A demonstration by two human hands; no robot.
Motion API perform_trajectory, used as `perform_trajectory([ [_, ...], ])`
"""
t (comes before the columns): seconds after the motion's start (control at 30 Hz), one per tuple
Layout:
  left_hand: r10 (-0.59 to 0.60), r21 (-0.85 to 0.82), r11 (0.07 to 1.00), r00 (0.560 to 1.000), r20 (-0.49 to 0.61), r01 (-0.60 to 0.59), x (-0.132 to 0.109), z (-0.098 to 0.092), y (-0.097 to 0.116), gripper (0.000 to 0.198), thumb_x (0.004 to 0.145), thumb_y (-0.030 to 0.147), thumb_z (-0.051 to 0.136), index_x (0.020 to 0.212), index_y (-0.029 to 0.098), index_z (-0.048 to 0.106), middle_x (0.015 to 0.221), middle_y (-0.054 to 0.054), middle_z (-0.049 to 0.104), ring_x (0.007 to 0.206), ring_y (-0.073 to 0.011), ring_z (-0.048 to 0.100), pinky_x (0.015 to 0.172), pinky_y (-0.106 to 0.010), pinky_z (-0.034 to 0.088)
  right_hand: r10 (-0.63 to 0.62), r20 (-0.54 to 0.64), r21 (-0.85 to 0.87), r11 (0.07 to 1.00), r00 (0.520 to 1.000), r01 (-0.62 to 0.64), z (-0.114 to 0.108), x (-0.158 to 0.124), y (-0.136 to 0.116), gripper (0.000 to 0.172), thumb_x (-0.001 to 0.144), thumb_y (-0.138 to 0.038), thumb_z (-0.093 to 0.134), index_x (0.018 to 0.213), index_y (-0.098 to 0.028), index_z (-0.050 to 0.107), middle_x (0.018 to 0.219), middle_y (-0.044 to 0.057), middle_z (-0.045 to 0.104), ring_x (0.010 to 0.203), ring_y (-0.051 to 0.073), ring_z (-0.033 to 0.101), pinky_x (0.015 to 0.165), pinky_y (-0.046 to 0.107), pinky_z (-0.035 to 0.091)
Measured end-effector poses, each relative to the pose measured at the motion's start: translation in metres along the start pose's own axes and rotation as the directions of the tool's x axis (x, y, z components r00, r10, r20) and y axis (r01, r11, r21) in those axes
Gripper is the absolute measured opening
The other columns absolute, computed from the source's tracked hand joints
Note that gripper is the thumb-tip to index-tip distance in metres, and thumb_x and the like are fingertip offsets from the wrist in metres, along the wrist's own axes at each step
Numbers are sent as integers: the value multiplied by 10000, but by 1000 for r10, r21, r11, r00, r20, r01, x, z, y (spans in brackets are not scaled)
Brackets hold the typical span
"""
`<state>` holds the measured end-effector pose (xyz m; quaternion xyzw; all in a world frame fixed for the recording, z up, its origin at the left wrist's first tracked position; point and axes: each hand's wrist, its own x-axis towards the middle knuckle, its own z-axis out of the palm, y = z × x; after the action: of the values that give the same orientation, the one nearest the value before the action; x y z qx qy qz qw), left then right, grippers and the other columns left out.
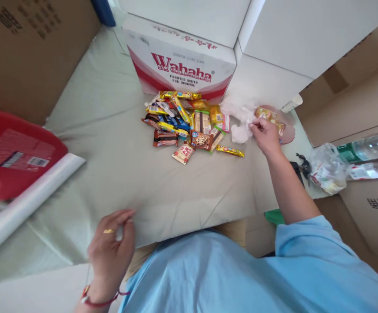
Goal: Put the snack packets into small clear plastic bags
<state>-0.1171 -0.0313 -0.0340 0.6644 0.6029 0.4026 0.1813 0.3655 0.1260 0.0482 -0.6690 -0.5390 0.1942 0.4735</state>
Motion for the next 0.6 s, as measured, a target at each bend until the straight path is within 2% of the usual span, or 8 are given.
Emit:
perform_trajectory([
  [0.07,-79,-138,986,991,112,94,4,13,22,151,996,313,610,1010,244,744,975,-32,744,903,-196,716,828,-349,562,142,64,268,951,988,-154,5,-30,-12,282,774,-406,851,825,-218,647,676,-57,543,528,77,402,473,205,315],
  [0.13,-170,-317,916,953,250,247,10,34,47,197,1019,372,589,1023,235,730,951,-33,727,868,-177,702,795,-321,566,285,186,487,804,940,-340,18,-67,-23,362,719,-422,906,831,-227,622,666,-81,503,478,50,336,420,181,260],
  [0.2,-233,-476,793,911,341,381,18,60,71,268,982,474,642,1057,223,697,1023,-58,713,914,-188,704,765,-309,585,378,279,597,652,883,-468,34,-107,-33,417,670,-400,954,835,-227,613,649,-95,474,463,36,310,402,158,258],
  [0.27,-255,-617,612,862,438,494,27,87,91,509,833,529,806,1205,230,628,1295,-121,660,1130,-255,697,786,-332,620,448,344,659,511,825,-552,51,-144,-40,441,657,-384,973,836,-226,603,625,-104,452,454,30,291,399,143,278],
  [0.37,-335,-617,386,728,598,685,38,118,108,760,691,469,930,1315,237,566,1427,-168,591,1195,-293,682,794,-363,638,496,443,686,349,747,-639,67,-185,-44,442,666,-378,968,837,-227,590,602,-109,429,446,31,265,391,139,286],
  [0.47,-327,-555,284,623,711,782,44,128,109,497,709,403,909,1081,194,654,1092,-95,709,956,-221,720,762,-337,621,486,525,636,321,699,-701,65,-202,-42,433,660,-396,961,853,-222,615,580,-112,397,446,34,244,380,146,246],
  [0.53,-333,-563,297,636,696,771,46,125,105,348,742,399,871,906,183,653,870,-29,686,781,-151,678,720,-283,579,490,522,605,364,698,-708,56,-204,-39,433,653,-419,961,838,-217,626,572,-111,391,448,33,234,381,154,215],
  [0.6,-365,-584,316,664,653,748,45,119,103,339,790,453,831,864,192,628,828,-8,662,735,-127,647,695,-262,550,510,465,591,430,724,-683,49,-203,-36,424,663,-432,956,822,-218,626,583,-106,410,450,31,245,387,164,207],
])
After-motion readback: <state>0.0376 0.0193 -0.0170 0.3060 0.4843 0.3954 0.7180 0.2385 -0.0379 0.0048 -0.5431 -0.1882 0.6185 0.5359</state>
